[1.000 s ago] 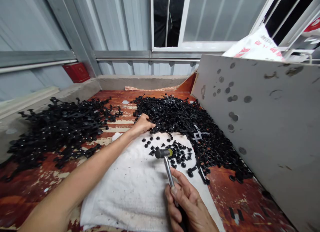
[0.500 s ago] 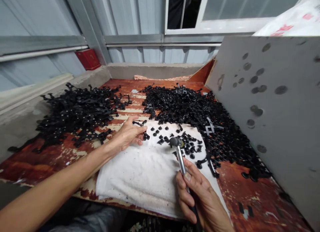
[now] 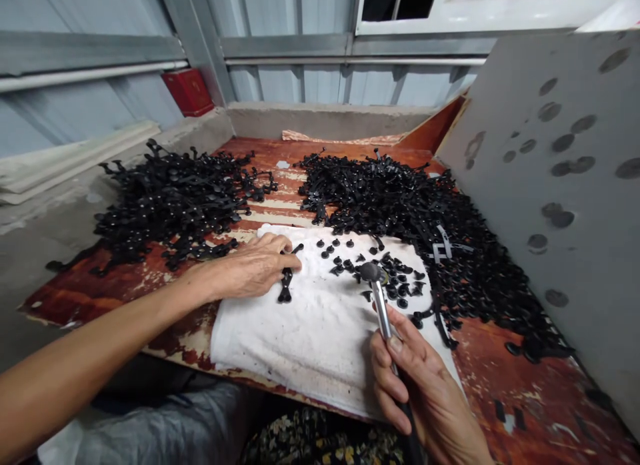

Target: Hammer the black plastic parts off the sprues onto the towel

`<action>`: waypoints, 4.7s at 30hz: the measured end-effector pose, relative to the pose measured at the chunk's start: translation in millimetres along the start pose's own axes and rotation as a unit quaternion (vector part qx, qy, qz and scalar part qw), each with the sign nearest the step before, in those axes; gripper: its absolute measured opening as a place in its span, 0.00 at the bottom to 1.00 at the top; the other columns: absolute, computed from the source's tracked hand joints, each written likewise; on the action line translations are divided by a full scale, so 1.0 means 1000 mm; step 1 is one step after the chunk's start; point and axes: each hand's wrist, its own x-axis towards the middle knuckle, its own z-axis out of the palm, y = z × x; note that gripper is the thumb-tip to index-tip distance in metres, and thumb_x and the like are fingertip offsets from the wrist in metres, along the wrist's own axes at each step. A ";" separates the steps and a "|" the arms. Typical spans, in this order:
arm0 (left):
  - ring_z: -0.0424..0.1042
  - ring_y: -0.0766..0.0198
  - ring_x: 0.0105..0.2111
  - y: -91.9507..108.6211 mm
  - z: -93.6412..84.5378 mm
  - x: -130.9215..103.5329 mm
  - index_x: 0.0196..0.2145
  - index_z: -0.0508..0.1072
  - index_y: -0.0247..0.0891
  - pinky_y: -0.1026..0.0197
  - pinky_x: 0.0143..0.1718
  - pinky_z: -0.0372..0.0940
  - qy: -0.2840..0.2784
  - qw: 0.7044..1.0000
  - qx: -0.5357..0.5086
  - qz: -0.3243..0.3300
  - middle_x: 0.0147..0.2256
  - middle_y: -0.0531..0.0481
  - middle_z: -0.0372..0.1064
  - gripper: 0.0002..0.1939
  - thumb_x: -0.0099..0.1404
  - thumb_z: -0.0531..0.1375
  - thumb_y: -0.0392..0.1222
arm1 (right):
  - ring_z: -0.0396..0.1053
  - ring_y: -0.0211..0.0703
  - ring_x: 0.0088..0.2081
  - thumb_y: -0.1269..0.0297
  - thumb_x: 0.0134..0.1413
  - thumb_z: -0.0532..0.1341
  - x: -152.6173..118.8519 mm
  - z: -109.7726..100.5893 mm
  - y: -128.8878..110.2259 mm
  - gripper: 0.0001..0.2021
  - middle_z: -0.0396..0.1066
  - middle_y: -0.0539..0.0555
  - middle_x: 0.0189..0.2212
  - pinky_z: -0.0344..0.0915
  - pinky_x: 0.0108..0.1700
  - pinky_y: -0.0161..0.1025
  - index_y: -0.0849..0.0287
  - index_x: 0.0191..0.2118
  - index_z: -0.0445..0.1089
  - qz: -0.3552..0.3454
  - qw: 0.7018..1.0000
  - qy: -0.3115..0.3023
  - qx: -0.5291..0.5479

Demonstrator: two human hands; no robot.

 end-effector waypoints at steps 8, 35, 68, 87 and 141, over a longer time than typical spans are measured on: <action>0.63 0.57 0.41 -0.014 -0.010 0.008 0.36 0.74 0.41 0.58 0.44 0.56 -0.054 0.995 -0.082 0.020 0.39 0.49 0.63 0.09 0.59 0.57 0.32 | 0.54 0.27 0.17 0.62 0.51 0.71 0.002 -0.004 0.004 0.18 0.66 0.44 0.25 0.58 0.12 0.22 0.52 0.46 0.68 -0.014 1.000 -0.002 -0.014; 0.67 0.66 0.23 0.104 0.020 0.008 0.39 0.63 0.42 0.64 0.25 0.59 0.032 0.785 -0.569 -0.241 0.26 0.57 0.65 0.22 0.52 0.67 0.53 | 0.49 0.27 0.10 0.48 0.54 0.64 0.007 0.007 0.023 0.18 0.58 0.36 0.13 0.50 0.12 0.24 0.54 0.34 0.58 -0.134 0.977 0.033 -0.165; 0.44 0.80 0.08 0.032 0.009 0.057 0.20 0.70 0.32 0.72 0.09 0.38 0.042 0.695 -0.622 -0.358 0.15 0.51 0.66 0.10 0.58 0.64 0.31 | 0.51 0.26 0.11 0.45 0.54 0.64 0.005 0.008 0.021 0.19 0.63 0.40 0.17 0.50 0.13 0.25 0.56 0.35 0.61 -0.116 0.972 0.045 -0.200; 0.72 0.64 0.18 0.033 0.005 0.027 0.30 0.69 0.34 0.65 0.15 0.67 0.002 0.564 -0.768 -0.303 0.25 0.49 0.73 0.14 0.48 0.70 0.29 | 0.53 0.27 0.14 0.46 0.54 0.65 0.005 0.005 0.023 0.19 0.66 0.43 0.22 0.52 0.13 0.25 0.55 0.36 0.61 -0.126 0.972 0.037 -0.193; 0.48 0.78 0.08 0.040 0.015 0.054 0.17 0.69 0.29 0.73 0.08 0.42 0.087 0.612 -0.694 -0.369 0.14 0.52 0.65 0.13 0.57 0.63 0.24 | 0.56 0.25 0.15 0.48 0.51 0.68 0.003 0.006 0.021 0.19 0.67 0.44 0.25 0.55 0.13 0.23 0.56 0.35 0.62 -0.108 0.980 0.043 -0.165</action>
